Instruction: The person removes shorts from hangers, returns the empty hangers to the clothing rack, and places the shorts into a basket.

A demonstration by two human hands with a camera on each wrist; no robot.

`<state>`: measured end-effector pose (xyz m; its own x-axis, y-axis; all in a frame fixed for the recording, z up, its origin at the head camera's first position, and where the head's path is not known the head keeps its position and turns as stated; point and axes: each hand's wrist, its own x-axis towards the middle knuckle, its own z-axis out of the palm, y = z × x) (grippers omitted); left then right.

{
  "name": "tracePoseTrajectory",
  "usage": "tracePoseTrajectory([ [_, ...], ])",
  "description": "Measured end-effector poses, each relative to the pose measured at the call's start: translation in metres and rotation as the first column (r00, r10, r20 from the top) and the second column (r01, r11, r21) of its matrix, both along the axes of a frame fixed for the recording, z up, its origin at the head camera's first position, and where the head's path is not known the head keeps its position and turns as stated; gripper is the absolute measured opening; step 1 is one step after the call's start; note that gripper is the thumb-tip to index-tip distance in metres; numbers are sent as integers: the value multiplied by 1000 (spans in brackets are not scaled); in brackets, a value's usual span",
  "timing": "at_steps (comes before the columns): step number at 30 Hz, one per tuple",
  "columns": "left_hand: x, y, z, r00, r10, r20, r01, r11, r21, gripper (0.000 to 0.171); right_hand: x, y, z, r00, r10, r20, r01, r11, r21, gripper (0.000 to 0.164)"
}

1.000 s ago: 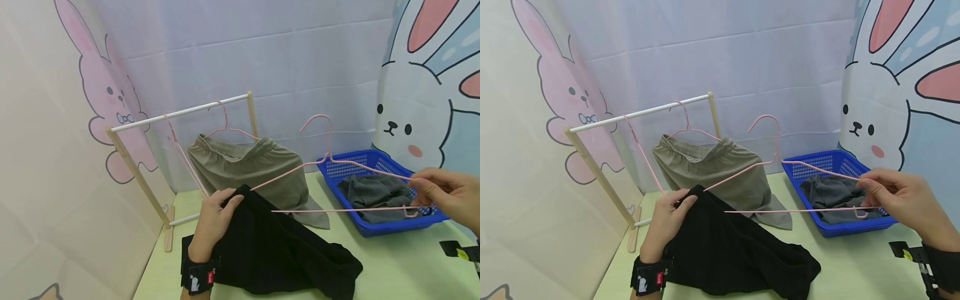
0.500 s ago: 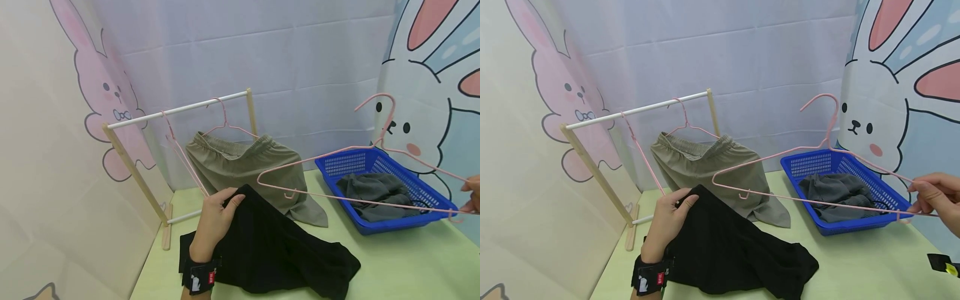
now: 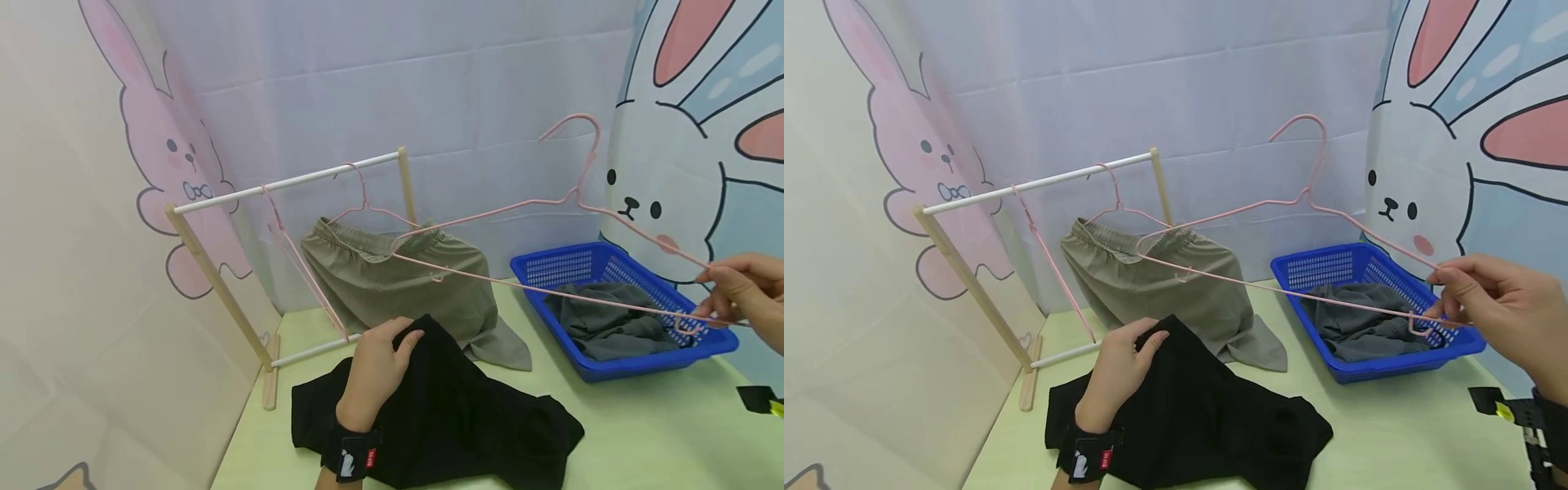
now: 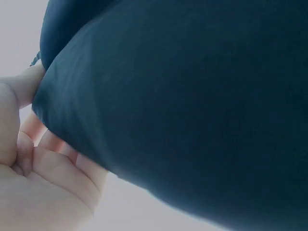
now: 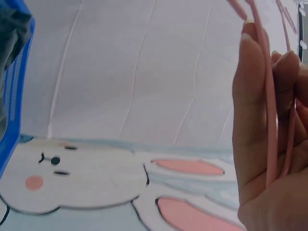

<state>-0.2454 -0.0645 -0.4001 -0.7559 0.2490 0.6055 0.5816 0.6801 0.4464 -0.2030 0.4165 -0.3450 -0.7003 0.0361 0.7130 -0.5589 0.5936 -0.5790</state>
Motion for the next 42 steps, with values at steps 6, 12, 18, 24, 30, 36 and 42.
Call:
tracePoseTrajectory([
  [6,-1,1,-30,995,-6,99,13,997,-72,22,-7,-46,28,994,-52,92,40,992,121,18],
  [12,3,-14,-56,978,-13,206,30,997,-78,18,-25,-82,47,995,29,91,-41,991,131,15],
  [18,2,-26,-75,953,0,302,33,994,-103,21,-50,-111,58,984,170,48,-175,976,130,16],
  [24,5,-35,-90,915,77,397,-16,988,-154,26,-73,-153,68,968,249,39,-252,959,127,17],
  [30,6,-43,-98,902,70,426,-11,990,-138,23,-91,-196,77,963,258,76,-267,952,150,23],
  [36,7,-45,-102,901,37,432,9,994,-105,19,-117,-233,78,962,267,52,-272,937,219,28],
  [42,7,-45,-101,903,23,430,12,997,-78,16,-139,-265,70,955,290,62,-296,933,203,28],
])
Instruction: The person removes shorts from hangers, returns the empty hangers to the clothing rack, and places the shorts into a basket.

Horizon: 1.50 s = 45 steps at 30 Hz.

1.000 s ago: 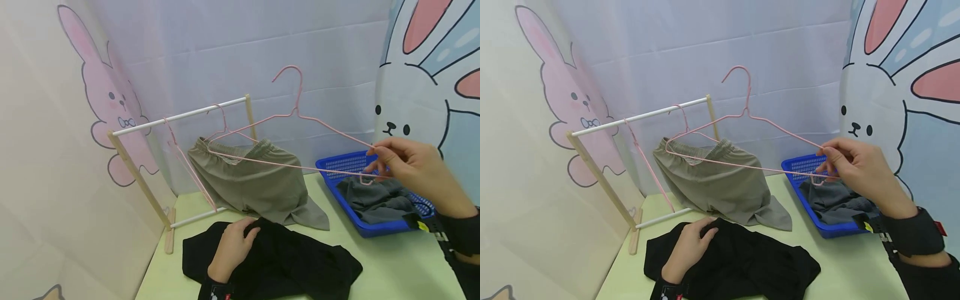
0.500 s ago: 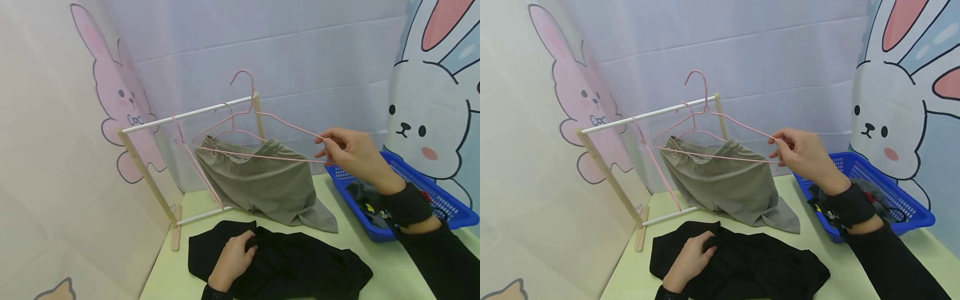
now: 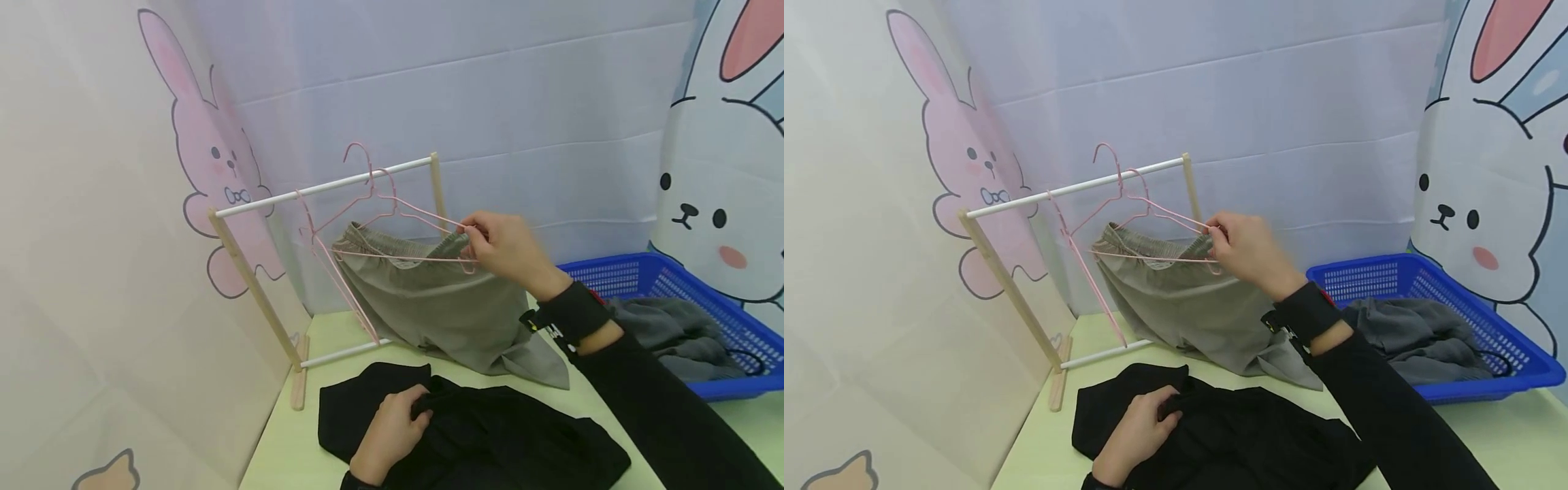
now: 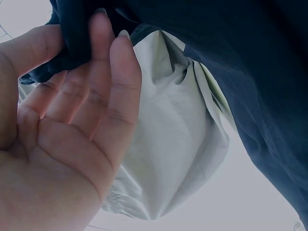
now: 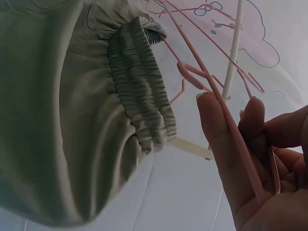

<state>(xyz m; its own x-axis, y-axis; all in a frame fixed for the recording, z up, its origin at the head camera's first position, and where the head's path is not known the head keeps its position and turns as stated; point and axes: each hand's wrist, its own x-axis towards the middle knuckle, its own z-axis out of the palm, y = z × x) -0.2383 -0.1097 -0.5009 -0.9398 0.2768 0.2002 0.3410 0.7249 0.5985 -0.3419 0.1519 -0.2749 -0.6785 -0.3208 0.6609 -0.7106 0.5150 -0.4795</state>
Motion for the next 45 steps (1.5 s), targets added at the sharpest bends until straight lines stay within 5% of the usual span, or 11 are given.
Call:
tracePoseTrajectory([
  [19,0,-7,-2,1000,-21,2,21,999,37,16,-29,-31,-33,998,9,65,-10,1000,22,25],
  [45,0,-6,-2,999,-21,24,20,999,37,16,-20,-33,-54,980,68,187,-78,996,43,24],
])
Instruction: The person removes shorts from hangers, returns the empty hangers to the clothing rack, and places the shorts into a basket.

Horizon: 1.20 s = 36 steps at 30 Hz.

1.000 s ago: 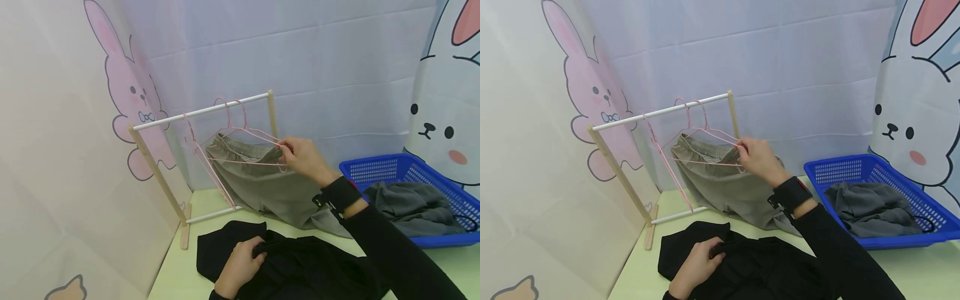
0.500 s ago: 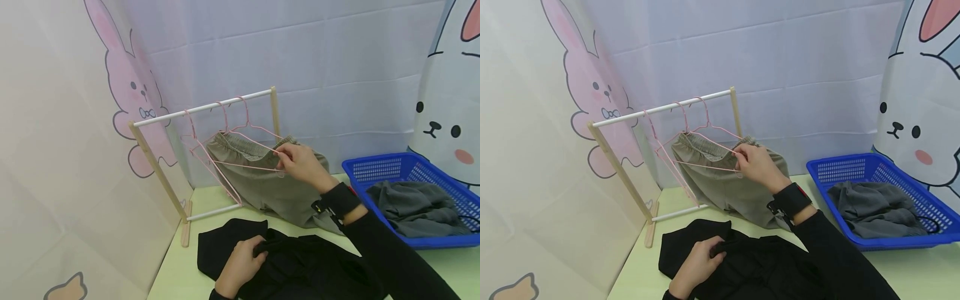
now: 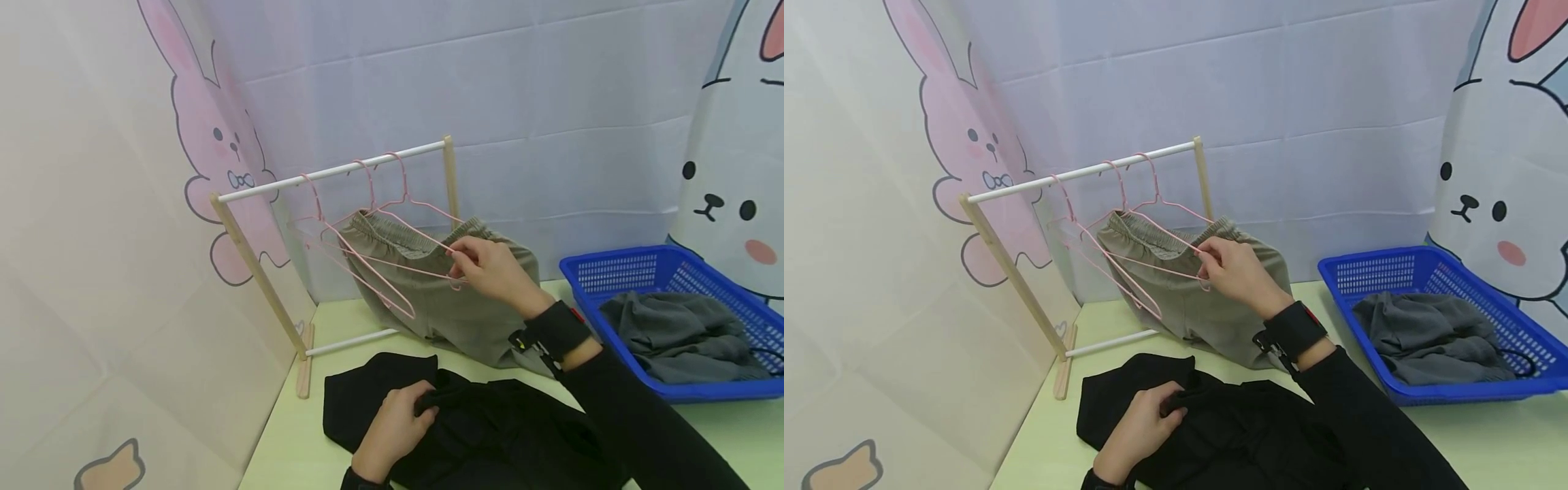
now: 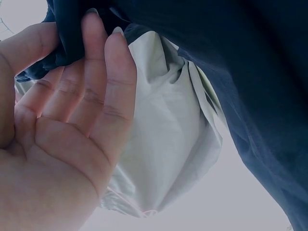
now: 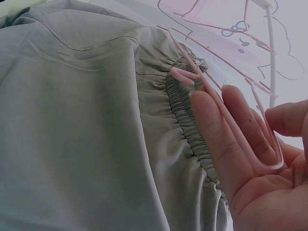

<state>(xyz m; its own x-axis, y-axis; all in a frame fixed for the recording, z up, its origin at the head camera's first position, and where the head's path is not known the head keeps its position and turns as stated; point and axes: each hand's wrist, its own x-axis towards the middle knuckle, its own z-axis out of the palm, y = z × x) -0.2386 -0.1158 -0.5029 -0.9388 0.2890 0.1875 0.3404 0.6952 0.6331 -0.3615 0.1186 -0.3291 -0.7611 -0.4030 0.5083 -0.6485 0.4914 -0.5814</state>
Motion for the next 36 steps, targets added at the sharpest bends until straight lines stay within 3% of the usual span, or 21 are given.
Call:
tracePoseTrajectory([
  [9,3,1,4,1000,1,-9,0,1000,1,17,5,7,0,998,-4,64,5,1000,-23,25],
  [15,3,3,8,1000,-4,14,4,1000,12,23,12,21,0,998,-45,49,46,999,-4,24],
  [22,6,1,9,999,9,32,-9,1000,-2,34,43,56,10,986,-109,129,110,994,-5,34],
  [26,6,2,9,1000,-1,24,1,1000,11,37,69,77,12,982,-178,59,179,984,0,33],
  [31,6,-2,9,1000,-1,6,0,1000,25,25,114,93,-13,966,-255,-42,255,967,-2,22],
  [36,7,-10,10,1000,31,-2,-31,999,24,35,148,105,-63,955,-292,-46,294,955,48,21],
])
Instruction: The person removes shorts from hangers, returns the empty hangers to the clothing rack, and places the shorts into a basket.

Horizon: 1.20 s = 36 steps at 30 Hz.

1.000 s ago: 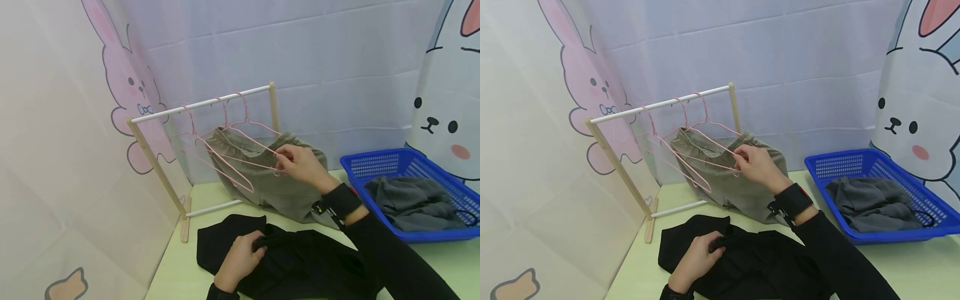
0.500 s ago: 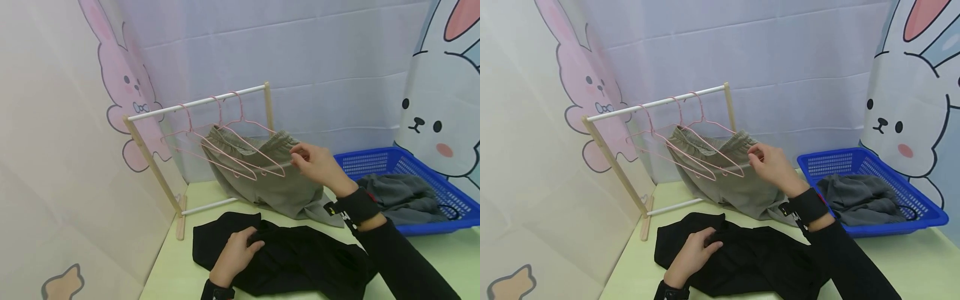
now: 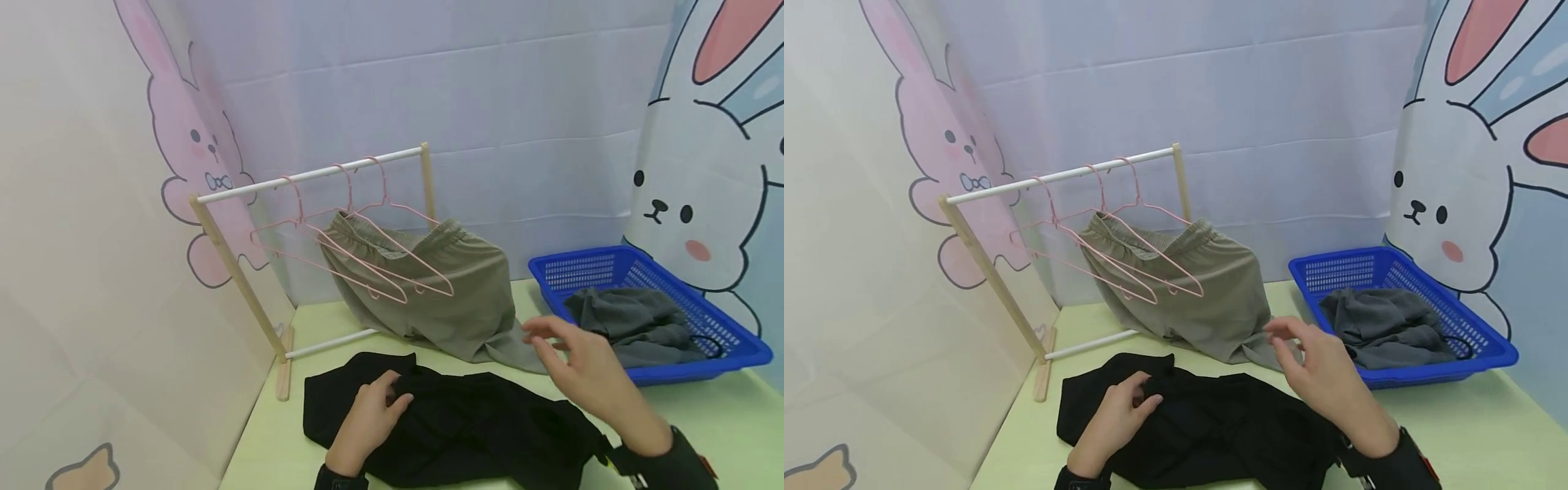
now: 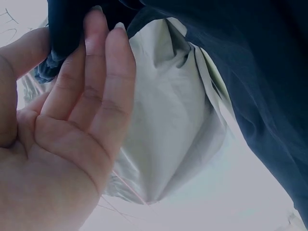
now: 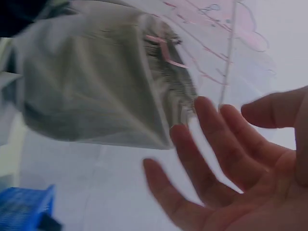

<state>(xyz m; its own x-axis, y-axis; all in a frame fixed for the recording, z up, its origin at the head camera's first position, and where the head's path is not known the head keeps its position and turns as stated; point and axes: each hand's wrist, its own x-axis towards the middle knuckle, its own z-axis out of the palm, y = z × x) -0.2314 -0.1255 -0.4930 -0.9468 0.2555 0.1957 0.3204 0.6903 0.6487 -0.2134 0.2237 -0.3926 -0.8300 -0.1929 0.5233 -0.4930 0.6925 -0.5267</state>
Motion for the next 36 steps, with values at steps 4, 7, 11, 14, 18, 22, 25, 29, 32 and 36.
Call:
tracePoseTrajectory([
  [4,1,-4,1,998,58,15,-58,998,-31,31,9,8,-45,997,-5,75,-3,995,104,34],
  [7,2,-7,0,993,114,4,-113,991,-76,30,11,13,-73,984,14,178,-44,985,165,50],
  [11,2,-11,-3,983,183,16,-179,976,-127,26,13,17,-97,934,54,353,-132,970,202,72],
  [14,0,-16,-6,976,208,61,-201,973,-111,24,12,22,-104,867,74,493,-200,957,209,87],
  [18,-5,-28,-17,962,239,132,-232,970,-68,28,9,24,-110,822,37,568,-213,945,247,95],
  [22,-11,-39,-28,938,278,207,-273,961,-50,33,8,20,-116,840,-8,542,-184,937,298,94],
  [25,-16,-43,-34,923,295,248,-289,955,-60,36,8,15,-121,852,1,524,-186,935,301,90],
  [29,-17,-42,-37,933,259,249,-255,966,-48,35,6,7,-124,863,25,505,-196,937,288,84],
  [32,-15,-37,-34,952,194,236,-198,980,-7,31,3,1,-124,869,29,494,-190,941,280,80],
  [36,-11,-26,-28,955,90,283,-106,993,44,31,-2,-7,-125,874,42,484,-192,945,264,75],
])
